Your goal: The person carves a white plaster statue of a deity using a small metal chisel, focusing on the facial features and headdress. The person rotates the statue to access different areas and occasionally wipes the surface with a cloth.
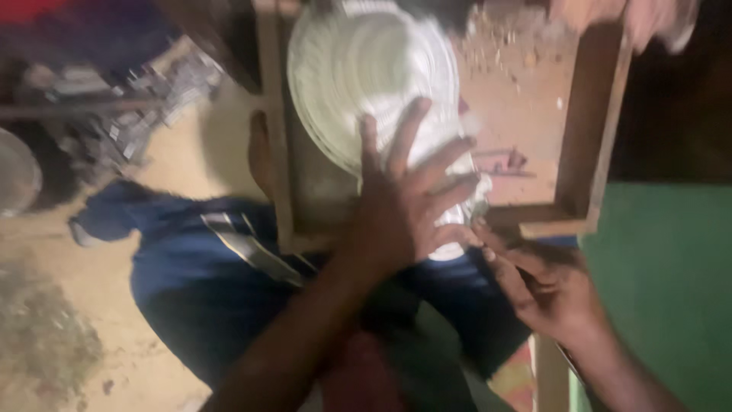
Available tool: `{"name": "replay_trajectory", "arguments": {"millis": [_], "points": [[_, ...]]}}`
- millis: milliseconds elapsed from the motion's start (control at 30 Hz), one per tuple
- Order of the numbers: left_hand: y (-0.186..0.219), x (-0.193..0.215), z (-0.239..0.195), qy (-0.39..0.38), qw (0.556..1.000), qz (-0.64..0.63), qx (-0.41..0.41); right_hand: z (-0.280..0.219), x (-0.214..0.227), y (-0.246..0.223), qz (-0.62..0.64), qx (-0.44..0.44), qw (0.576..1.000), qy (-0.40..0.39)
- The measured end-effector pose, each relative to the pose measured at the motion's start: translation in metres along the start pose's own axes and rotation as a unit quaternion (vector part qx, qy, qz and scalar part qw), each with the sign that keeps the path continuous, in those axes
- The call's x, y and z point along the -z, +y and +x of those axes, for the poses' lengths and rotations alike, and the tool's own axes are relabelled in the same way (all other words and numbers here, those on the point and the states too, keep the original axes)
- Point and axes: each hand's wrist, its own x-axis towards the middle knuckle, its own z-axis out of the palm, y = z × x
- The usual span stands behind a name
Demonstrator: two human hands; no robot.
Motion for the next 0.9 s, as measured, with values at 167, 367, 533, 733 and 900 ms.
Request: {"name": "replay_trajectory", "arguments": {"millis": [167,367,533,733,900], "points": [[0.003,-0.004,-0.003,-0.009,1.0,0.015,0.003,-0.002,0.002,-0.008,-0.029,-0.083,0.996,-0.033],[0.003,-0.002,-0.003,0.018,1.0,-0.001,-0.002,0.003,0.0,-0.011,0.068,0.093,0.993,0.027],[0.004,0.003,0.002,0.002,1.0,0.016,-0.007,0.005,-0.001,-0.005,0.009,0.026,0.999,-0.02],[0.005,0.003,0.002,-0.001,1.0,0.03,-0.004,0.0,-0.006,0.004,-0.009,-0.082,0.996,-0.031],[0.002,0.003,0.002,0.008,1.0,0.023,-0.006,0.006,-0.006,-0.002,0.065,0.018,0.997,0.024]]}}
